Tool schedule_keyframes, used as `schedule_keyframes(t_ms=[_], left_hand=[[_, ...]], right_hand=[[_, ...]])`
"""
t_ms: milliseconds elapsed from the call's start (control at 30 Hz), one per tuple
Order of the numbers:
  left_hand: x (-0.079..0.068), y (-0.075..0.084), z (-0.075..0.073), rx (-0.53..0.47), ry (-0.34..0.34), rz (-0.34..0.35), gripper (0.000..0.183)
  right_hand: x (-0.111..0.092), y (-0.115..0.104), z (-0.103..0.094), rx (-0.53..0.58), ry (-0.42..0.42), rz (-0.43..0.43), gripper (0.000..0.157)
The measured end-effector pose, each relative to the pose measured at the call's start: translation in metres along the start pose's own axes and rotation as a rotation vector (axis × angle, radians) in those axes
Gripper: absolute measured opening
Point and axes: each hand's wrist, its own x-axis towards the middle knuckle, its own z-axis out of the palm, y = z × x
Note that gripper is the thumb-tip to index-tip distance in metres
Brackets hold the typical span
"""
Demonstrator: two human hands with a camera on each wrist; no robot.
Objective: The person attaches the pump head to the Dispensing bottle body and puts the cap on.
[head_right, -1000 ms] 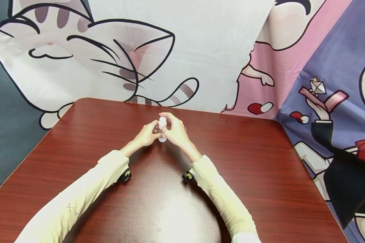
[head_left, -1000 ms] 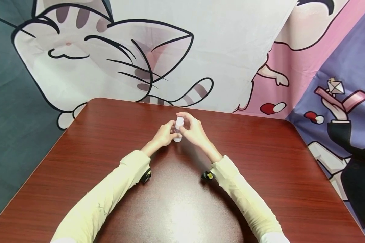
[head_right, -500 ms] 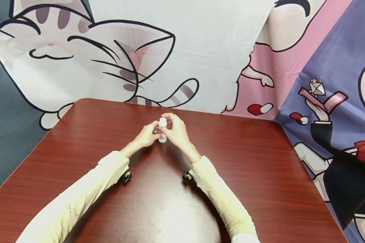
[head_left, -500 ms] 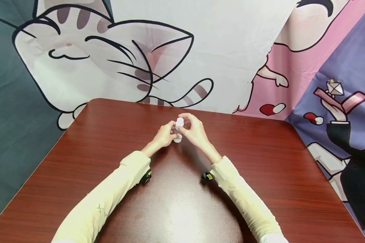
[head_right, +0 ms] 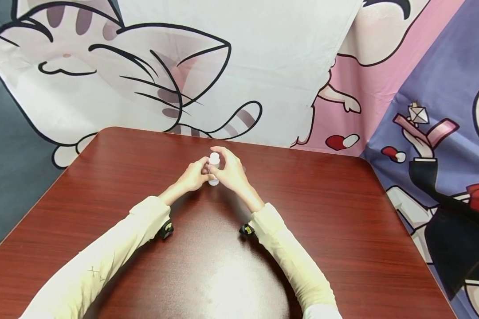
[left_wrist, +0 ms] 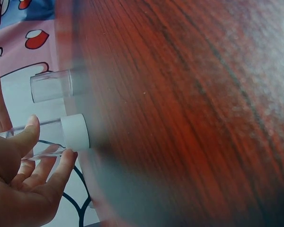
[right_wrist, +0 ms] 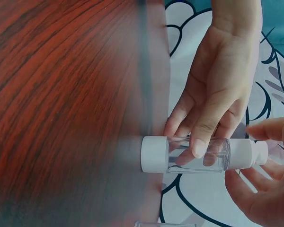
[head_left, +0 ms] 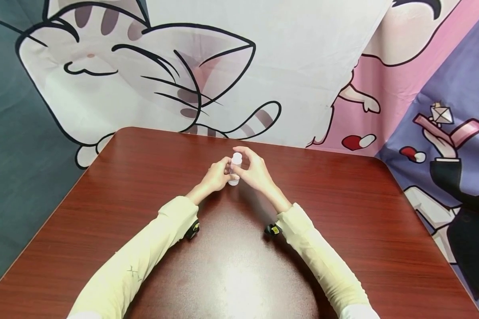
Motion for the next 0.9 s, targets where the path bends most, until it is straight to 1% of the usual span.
schedule_keyframes(t_ms=[33, 67, 267, 500, 700, 833, 900], left_hand=[[-0.0014, 0.0034, -0.0014, -0.002, -0.012, -0.021, 0.039], [-0.0017, 0.0041, -0.0015, -0.002, -0.012, -0.025, 0.039], [-0.0035, 0.0065, -0.0008, 0.018, -0.011, -0.034, 0.041], [-0.0036, 0.0052, 0.0002, -0.003, -0.017, -0.048, 0.043], [-0.0025, 0.0045, -0.0008, 0.003, -0.01, -0.028, 0.042], [-0.003, 0.0044, -0.0011, -0.007, -0.01, -0.015, 0.042], [-0.0028, 0.004, -0.0007, -0.009, -0.011, -0.013, 0.042]], right_hand=[[-0.0001, -0.0002, -0.0002, 0.009, -0.009, -0.007, 0.046], [-0.0003, -0.0004, -0.0003, 0.011, -0.014, -0.012, 0.046], [-0.0016, 0.0008, -0.0013, -0.025, -0.002, -0.033, 0.042], [-0.0032, 0.0017, -0.0011, -0.031, 0.015, -0.025, 0.039], [-0.0013, 0.0016, -0.0016, -0.035, 0.039, -0.02, 0.035], [-0.0005, 0.0011, -0.0018, -0.027, 0.052, 0.003, 0.032], [0.0, 0.0016, -0.0018, -0.04, 0.052, 0.015, 0.031]])
